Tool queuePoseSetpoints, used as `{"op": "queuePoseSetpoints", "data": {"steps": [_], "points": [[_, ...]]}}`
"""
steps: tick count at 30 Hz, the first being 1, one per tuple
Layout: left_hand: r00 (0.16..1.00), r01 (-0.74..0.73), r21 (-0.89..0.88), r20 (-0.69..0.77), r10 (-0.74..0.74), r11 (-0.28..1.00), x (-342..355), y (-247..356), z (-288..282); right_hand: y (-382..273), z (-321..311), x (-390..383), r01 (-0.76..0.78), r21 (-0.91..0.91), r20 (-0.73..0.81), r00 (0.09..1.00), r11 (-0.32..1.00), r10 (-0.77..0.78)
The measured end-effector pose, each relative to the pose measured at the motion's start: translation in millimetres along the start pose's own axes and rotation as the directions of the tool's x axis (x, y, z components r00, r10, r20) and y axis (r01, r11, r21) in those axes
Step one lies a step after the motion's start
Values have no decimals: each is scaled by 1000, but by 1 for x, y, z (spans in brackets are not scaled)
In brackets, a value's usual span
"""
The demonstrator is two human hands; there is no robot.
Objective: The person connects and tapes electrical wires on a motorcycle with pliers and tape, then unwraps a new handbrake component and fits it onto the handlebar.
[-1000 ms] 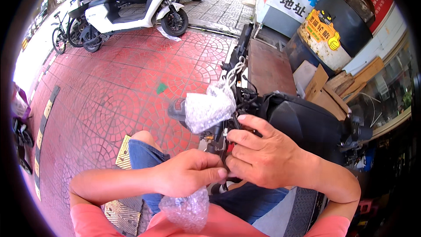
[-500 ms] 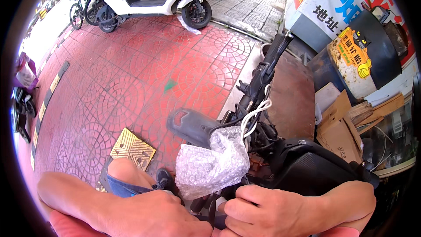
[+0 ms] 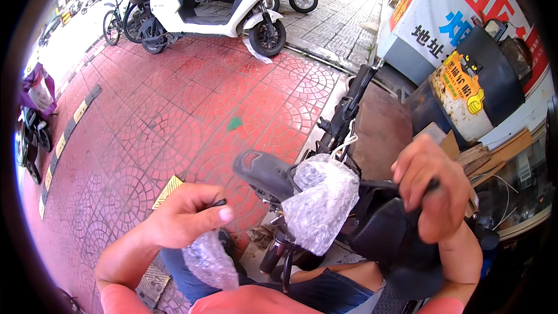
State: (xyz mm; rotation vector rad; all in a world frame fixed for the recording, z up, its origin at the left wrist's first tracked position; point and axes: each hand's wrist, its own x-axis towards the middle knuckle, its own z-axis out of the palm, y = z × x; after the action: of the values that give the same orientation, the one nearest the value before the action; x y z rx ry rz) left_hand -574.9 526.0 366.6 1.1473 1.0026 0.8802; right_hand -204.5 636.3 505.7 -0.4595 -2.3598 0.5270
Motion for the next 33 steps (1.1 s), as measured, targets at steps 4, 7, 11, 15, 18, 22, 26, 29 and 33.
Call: {"op": "queuePoseSetpoints", "data": {"steps": [4, 7, 11, 15, 18, 22, 26, 29, 33], "points": [[989, -116, -65, 85, 121, 991, 37, -13, 38, 11, -13, -5, -139, 191, -245, 952, 972, 185], [969, -246, 3, -26, 246, 969, 50, -2, 73, 4, -5, -13, -226, 219, -272, 920, 949, 282], [900, -287, 664, -61, 432, 691, 63, 29, 95, -22, -9, -26, -156, 221, -258, 943, 963, 212], [826, -384, 744, 12, 564, 546, 81, 30, 91, -65, -1, -35, -135, 251, -249, 948, 959, 199], [769, -438, 699, -35, 638, 566, 82, 42, 93, -76, -3, -41, -67, 254, -345, 926, 965, 155], [870, -469, 424, 69, 488, 775, 73, 66, 108, -79, -26, -50, -8, 370, -584, 776, 929, 239], [797, -604, 269, 223, 562, 750, 66, 66, 150, -84, -48, -57, 65, 496, -672, 660, 866, 336], [808, -585, 444, 244, 537, 679, 54, 62, 170, -87, -62, -72, 46, 520, -549, 783, 853, 292], [798, -603, 369, 282, 533, 707, 51, 36, 180, -92, -42, -85, -76, 508, -444, 830, 858, 336]]}}
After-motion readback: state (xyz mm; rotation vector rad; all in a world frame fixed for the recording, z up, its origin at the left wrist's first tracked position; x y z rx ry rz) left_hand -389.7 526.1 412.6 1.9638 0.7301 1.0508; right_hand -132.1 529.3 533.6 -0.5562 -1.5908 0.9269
